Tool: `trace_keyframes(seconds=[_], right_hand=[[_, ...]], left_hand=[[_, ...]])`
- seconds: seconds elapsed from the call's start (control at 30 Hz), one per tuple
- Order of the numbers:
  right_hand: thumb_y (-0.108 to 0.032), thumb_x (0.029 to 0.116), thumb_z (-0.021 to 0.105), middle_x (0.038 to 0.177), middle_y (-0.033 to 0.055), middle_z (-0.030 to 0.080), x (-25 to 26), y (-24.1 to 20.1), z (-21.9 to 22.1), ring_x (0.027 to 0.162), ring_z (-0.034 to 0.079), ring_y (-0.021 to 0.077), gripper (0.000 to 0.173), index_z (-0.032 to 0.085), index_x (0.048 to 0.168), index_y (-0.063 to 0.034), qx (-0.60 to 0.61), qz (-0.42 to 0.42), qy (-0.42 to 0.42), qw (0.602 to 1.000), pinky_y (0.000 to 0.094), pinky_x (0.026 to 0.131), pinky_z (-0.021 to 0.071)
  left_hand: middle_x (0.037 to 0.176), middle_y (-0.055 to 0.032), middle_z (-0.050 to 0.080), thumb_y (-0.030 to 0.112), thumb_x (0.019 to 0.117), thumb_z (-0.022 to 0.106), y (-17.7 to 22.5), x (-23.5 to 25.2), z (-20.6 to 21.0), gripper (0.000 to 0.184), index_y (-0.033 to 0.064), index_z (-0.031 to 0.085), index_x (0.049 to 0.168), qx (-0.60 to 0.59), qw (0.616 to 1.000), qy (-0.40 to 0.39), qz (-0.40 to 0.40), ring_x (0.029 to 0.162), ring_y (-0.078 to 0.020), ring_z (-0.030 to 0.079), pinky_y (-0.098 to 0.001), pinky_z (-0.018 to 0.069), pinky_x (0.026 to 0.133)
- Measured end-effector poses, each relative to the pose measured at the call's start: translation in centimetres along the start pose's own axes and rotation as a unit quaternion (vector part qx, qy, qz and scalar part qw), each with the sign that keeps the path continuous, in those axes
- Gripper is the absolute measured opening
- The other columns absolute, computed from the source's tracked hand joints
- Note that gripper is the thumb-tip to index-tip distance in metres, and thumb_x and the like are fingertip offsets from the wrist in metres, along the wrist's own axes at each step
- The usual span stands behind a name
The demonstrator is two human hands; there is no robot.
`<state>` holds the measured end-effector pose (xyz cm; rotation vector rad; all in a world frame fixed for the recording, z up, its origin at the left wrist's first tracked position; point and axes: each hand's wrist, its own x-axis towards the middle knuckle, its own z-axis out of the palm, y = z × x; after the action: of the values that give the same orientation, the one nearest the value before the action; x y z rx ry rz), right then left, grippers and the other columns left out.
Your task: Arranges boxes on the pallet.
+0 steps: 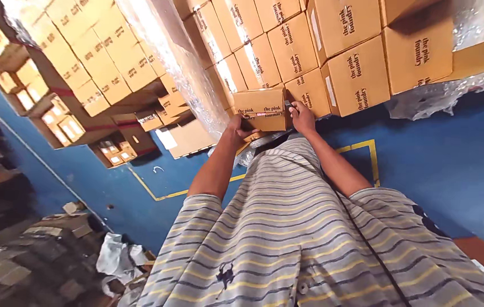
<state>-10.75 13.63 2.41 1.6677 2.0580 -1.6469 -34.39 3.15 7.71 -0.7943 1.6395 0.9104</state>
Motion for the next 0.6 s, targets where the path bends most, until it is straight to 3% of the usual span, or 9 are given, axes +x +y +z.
trace_keyframes(seconds=[0.17,0.27,0.33,0.4,0.47,0.5,0.57,0.6], right_hand=[[-0.036,0.1083,0.048,0.117,0.0148,0.073,-0.3,-1.9,-0.7,0.110,0.070,0.0371,0.035,0.065,0.135,-0.0204,-0.110,0.010,-0.001,0.994,0.0614,0.091,0.0536],[-0.031,0.1060,0.051,0.110,0.0207,0.073,-2.2,-0.6,-1.4,0.105,0.069,0.0442,0.030,0.070,0.125,-0.0168,-0.211,-0.057,-0.104,0.970,0.0670,0.084,0.0535],[-0.031,0.1072,0.050,0.110,0.0212,0.073,-3.3,1.2,-1.8,0.105,0.069,0.0445,0.032,0.068,0.127,-0.0151,-0.226,-0.082,-0.146,0.960,0.0671,0.084,0.0534],[-0.040,0.1075,0.048,0.117,0.0207,0.071,-3.9,1.7,-2.2,0.110,0.069,0.0418,0.041,0.065,0.133,-0.0117,-0.165,-0.043,-0.059,0.984,0.0643,0.090,0.0532],[-0.055,0.1002,0.056,0.130,0.0195,0.067,-3.2,0.4,-2.3,0.114,0.067,0.0387,0.060,0.062,0.138,-0.0092,-0.098,-0.003,0.042,0.994,0.0622,0.094,0.0534],[-0.058,0.0953,0.063,0.135,0.0187,0.064,-2.4,-1.0,-2.4,0.112,0.068,0.0388,0.065,0.061,0.139,-0.0096,-0.100,-0.006,0.067,0.993,0.0619,0.091,0.0543],[-0.053,0.0893,0.073,0.150,0.0206,0.052,-0.4,-4.6,-2.1,0.106,0.068,0.0430,0.077,0.051,0.150,-0.0121,-0.165,-0.047,0.041,0.984,0.0634,0.083,0.0560],[-0.047,0.0877,0.077,0.155,0.0227,0.045,0.6,-6.2,-1.6,0.103,0.069,0.0447,0.084,0.043,0.156,-0.0100,-0.217,-0.080,0.006,0.973,0.0633,0.079,0.0569]], left_hand=[[0.133,-0.0222,0.057,0.036,0.0992,0.052,0.3,-0.1,0.4,0.051,0.0093,0.045,0.142,0.009,1.000,0.012,0.002,0.114,-0.0384,0.063,-0.0588,0.0574,0.086],[0.122,-0.0208,0.060,0.032,0.1005,0.048,0.0,0.0,-0.1,0.043,0.0066,0.048,0.135,0.012,1.000,0.002,0.013,0.102,-0.0347,0.066,-0.0545,0.0584,0.080],[0.120,-0.0208,0.062,0.031,0.1019,0.043,0.6,-0.1,0.0,0.040,0.0058,0.048,0.132,0.003,0.999,-0.038,0.033,0.100,-0.0349,0.066,-0.0550,0.0583,0.080],[0.118,-0.0211,0.062,0.030,0.1029,0.041,1.2,-0.5,0.1,0.038,0.0050,0.048,0.131,-0.002,0.997,-0.064,0.042,0.099,-0.0352,0.067,-0.0547,0.0585,0.081],[0.113,-0.0213,0.063,0.026,0.1024,0.042,0.6,-0.4,-0.4,0.036,0.0029,0.048,0.129,-0.005,0.997,-0.058,0.053,0.094,-0.0339,0.068,-0.0527,0.0594,0.079],[0.109,-0.0210,0.062,0.022,0.1015,0.043,0.0,-0.4,-0.4,0.034,0.0017,0.047,0.128,-0.005,0.997,-0.047,0.068,0.090,-0.0327,0.067,-0.0511,0.0597,0.077],[0.104,-0.0186,0.061,0.019,0.1015,0.047,-1.6,-0.7,0.1,0.034,0.0008,0.045,0.130,0.002,0.992,-0.005,0.129,0.083,-0.0277,0.066,-0.0452,0.0597,0.072],[0.111,-0.0196,0.060,0.017,0.1006,0.052,-2.8,-0.8,0.3,0.043,0.0002,0.041,0.138,0.001,0.987,0.018,0.162,0.088,-0.0280,0.066,-0.0450,0.0597,0.075]])
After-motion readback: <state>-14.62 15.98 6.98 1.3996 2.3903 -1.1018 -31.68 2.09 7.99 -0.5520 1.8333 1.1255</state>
